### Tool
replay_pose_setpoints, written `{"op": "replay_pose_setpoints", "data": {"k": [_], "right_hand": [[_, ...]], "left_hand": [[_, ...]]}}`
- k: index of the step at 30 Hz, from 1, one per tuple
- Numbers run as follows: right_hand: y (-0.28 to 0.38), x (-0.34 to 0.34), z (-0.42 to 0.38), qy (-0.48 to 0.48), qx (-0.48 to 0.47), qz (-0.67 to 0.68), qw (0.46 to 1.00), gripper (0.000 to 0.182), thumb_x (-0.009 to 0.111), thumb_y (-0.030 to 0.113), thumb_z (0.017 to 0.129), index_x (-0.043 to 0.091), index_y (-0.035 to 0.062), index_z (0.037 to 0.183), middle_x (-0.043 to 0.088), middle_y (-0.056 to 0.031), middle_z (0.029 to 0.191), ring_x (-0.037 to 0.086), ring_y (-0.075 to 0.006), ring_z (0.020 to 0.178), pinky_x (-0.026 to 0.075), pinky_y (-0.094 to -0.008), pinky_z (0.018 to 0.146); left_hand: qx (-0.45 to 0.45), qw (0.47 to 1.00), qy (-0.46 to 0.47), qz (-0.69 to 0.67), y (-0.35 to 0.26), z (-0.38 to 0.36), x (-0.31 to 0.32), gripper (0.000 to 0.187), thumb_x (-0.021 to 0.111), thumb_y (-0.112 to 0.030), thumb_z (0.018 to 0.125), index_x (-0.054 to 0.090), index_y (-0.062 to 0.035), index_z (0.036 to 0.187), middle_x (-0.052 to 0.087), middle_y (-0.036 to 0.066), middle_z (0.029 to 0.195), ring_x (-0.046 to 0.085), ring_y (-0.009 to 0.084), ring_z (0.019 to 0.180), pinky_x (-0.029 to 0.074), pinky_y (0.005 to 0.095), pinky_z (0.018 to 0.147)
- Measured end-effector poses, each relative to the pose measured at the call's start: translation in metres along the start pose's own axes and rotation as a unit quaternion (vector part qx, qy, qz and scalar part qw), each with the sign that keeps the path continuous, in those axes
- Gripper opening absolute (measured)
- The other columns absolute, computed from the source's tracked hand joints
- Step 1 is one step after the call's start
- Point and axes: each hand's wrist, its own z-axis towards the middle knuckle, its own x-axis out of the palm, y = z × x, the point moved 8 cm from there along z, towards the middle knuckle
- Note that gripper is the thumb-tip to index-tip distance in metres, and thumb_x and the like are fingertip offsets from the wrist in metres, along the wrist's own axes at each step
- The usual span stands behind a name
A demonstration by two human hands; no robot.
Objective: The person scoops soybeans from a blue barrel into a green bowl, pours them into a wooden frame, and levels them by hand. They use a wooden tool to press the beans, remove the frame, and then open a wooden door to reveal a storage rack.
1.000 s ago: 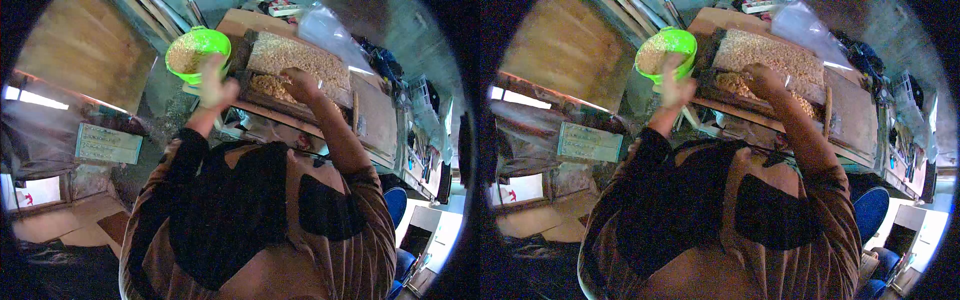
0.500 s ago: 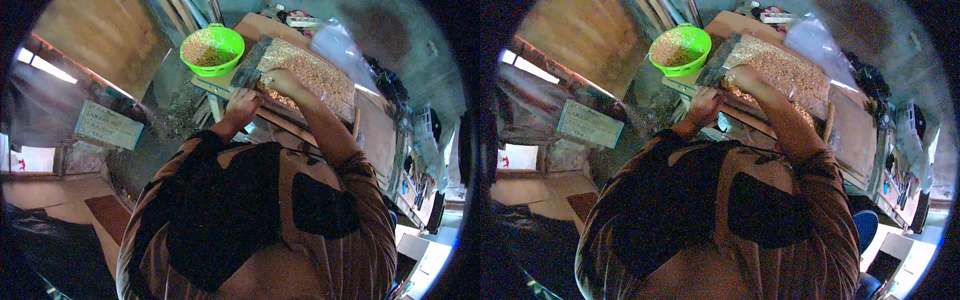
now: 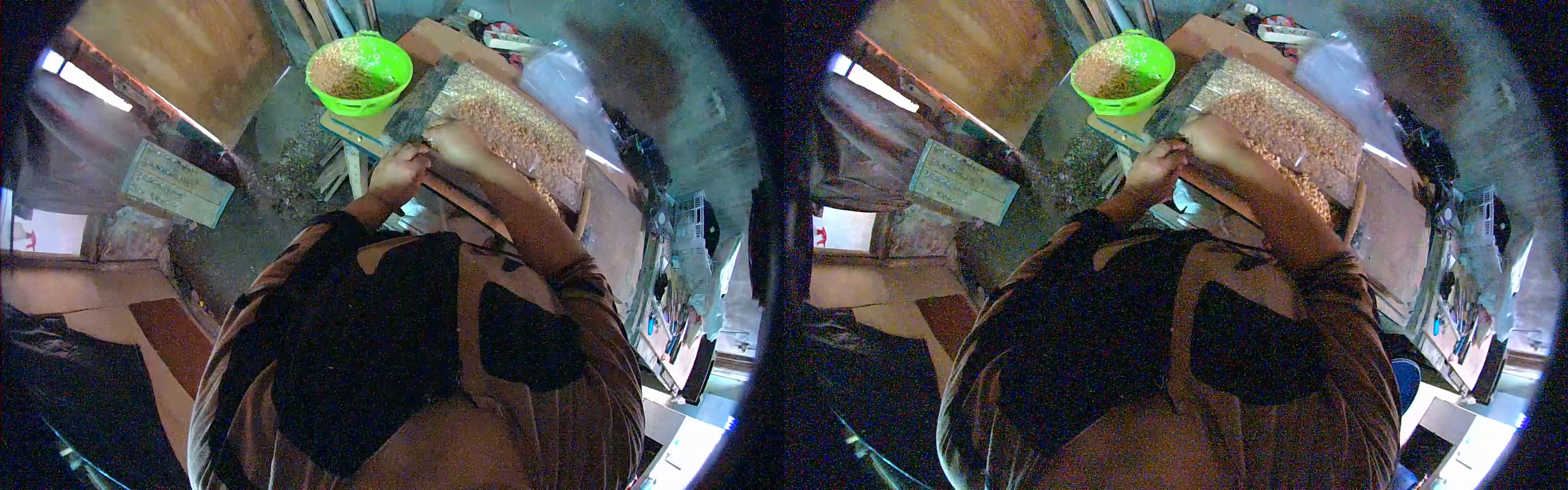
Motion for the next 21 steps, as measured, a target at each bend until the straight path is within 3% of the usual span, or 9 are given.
{"op": "replay_pose_setpoints", "data": {"k": [3,5,9,12,14,17,21], "right_hand": [[-0.004,0.009,-0.003,0.048,0.022,0.023,0.998,0.015,0.047,0.014,0.070,0.058,0.0084,0.079,0.056,-0.0121,0.080,0.055,-0.0282,0.079,0.045,-0.0358,0.069],[-0.009,0.003,-0.007,-0.035,-0.016,0.054,0.998,0.013,0.047,0.015,0.069,0.057,0.0080,0.076,0.055,-0.0107,0.076,0.055,-0.0272,0.080,0.045,-0.0354,0.066],[-0.014,0.019,-0.004,-0.004,-0.010,0.068,0.998,0.013,0.049,0.013,0.068,0.058,0.0084,0.076,0.056,-0.0094,0.077,0.055,-0.0267,0.078,0.045,-0.0343,0.066],[-0.003,0.015,-0.004,-0.023,-0.065,0.040,0.997,0.014,0.050,0.010,0.067,0.058,0.0084,0.077,0.056,-0.0090,0.078,0.054,-0.0272,0.075,0.045,-0.0341,0.066],[-0.002,-0.006,-0.010,-0.127,-0.063,0.118,0.983,0.016,0.052,0.017,0.064,0.057,0.0077,0.076,0.055,-0.0101,0.081,0.054,-0.0274,0.079,0.045,-0.0353,0.069],[0.017,-0.025,-0.017,-0.163,-0.136,0.090,0.973,0.015,0.051,0.017,0.066,0.055,0.0078,0.077,0.053,-0.0095,0.080,0.054,-0.0279,0.077,0.045,-0.0353,0.068],[0.015,-0.005,-0.016,-0.106,-0.165,0.060,0.979,0.016,0.050,0.018,0.068,0.054,0.0078,0.080,0.052,-0.0087,0.082,0.054,-0.0278,0.078,0.045,-0.0356,0.067]], "left_hand": [[-0.006,1.000,0.002,-0.024,0.003,-0.001,0.002,0.010,0.054,-0.010,0.068,0.056,-0.0041,0.076,0.053,0.010,0.094,0.052,0.0283,0.085,0.044,0.0355,0.073],[-0.014,1.000,0.010,-0.026,0.005,-0.002,0.005,0.010,0.054,-0.010,0.068,0.055,-0.0041,0.076,0.053,0.010,0.094,0.052,0.0284,0.085,0.044,0.0352,0.073],[0.019,1.000,0.007,-0.020,0.004,-0.002,0.005,0.011,0.053,-0.010,0.068,0.055,-0.0041,0.077,0.053,0.011,0.094,0.053,0.0282,0.084,0.045,0.0351,0.072],[-0.009,1.000,0.019,-0.024,0.005,-0.002,0.005,0.011,0.054,-0.010,0.067,0.055,-0.0042,0.076,0.053,0.011,0.092,0.053,0.0280,0.084,0.045,0.0352,0.071],[-0.011,0.999,0.019,-0.024,0.005,-0.002,0.005,0.014,0.055,-0.008,0.067,0.055,-0.0039,0.080,0.054,0.011,0.092,0.053,0.0286,0.084,0.045,0.0350,0.071],[-0.014,0.999,0.029,-0.023,0.001,0.000,0.001,0.016,0.055,-0.007,0.067,0.056,-0.0041,0.083,0.054,0.012,0.091,0.053,0.0293,0.084,0.045,0.0352,0.070],[-0.009,0.999,0.034,-0.013,-0.002,0.002,-0.001,0.013,0.055,-0.007,0.067,0.056,-0.0053,0.080,0.054,0.011,0.089,0.053,0.0293,0.083,0.045,0.0356,0.069]]}}
